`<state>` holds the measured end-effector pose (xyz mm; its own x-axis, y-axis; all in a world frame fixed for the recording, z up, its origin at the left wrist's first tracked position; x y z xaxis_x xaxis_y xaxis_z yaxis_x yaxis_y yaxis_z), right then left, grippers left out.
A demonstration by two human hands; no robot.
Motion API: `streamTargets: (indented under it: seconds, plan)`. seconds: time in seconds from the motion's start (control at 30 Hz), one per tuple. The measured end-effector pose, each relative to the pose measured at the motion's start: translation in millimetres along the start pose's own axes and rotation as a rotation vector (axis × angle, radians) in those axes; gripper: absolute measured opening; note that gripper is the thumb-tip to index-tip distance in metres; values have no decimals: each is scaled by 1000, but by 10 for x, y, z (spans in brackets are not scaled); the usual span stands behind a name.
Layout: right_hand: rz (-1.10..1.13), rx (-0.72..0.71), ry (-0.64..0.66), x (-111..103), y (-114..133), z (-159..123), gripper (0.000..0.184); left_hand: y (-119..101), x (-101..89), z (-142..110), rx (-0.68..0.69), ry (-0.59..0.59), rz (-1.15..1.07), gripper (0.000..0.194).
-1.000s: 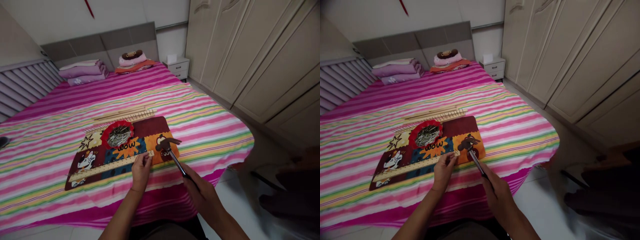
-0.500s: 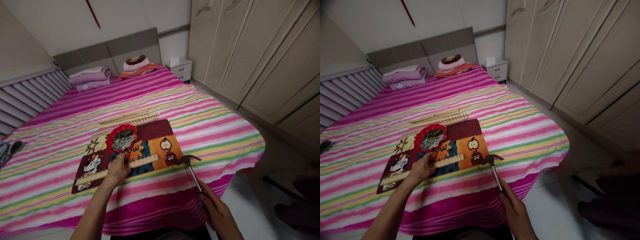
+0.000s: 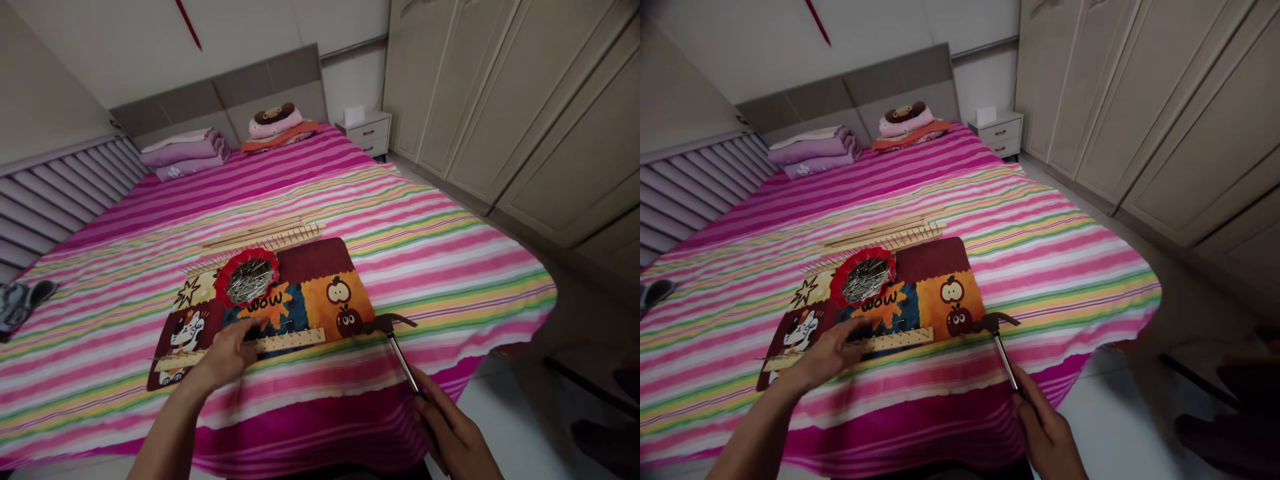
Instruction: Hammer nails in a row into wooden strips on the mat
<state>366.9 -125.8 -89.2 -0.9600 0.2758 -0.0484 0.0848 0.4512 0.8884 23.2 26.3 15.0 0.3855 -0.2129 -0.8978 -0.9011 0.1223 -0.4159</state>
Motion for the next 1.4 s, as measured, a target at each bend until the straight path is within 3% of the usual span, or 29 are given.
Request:
streamTargets:
  seconds: [0.1, 0.17, 0.3, 0.5, 0.63, 0.7, 0.8, 0.9, 1.0, 1.17, 1.4]
  plan:
    - [4, -3, -20, -15, -4, -1, 49, 49, -111, 189, -14, -40, -104, 30]
    - [1, -8, -27, -18, 5, -8, 49, 66, -87, 352, -44, -38, -81, 21]
    - [-24, -17, -32, -12, 21, -23, 49, 3, 99, 596, -36, 147, -20, 9]
    - [-51, -38, -53, -3, 6, -30, 48, -152, 212, 664, -14, 249, 134, 10]
    - [-65, -86, -36, 5, 68, -58, 47, -135, 72, 627, -40, 193, 81, 5]
    - [-72, -108, 11, 22, 120, -85, 46, -119, -106, 565, -61, 54, -57, 4]
    - [-100, -148, 146, 90, 197, -132, 44, -141, -384, 363, -70, -165, -355, 18]
    - [-183, -217, 264, 202, 247, -179, 42, -179, -483, 36, -215, -217, -544, 38]
    - [-263, -230, 297, 311, 253, -200, 41, -174, -397, -332, -364, -224, -668, 51]
    - [-275, -245, 266, 389, 256, -152, 39, -30, -120, -767, -428, -264, -849, 53]
    - [-255, -196, 274, 519, 270, -37, 44, 47, 273, -857, -395, -316, -944, 38]
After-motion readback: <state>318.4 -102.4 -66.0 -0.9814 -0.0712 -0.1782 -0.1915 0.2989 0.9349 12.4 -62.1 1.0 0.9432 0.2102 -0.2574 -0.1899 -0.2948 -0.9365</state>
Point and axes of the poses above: each hand's wrist, its own z-axis towards the middle knuckle, its own x-axis out of the palm, y = z × x, the point moved 2 cm from there along z, towards the middle knuckle, and after that the axes turned 6 degrees about x, right-handed, at the moved point
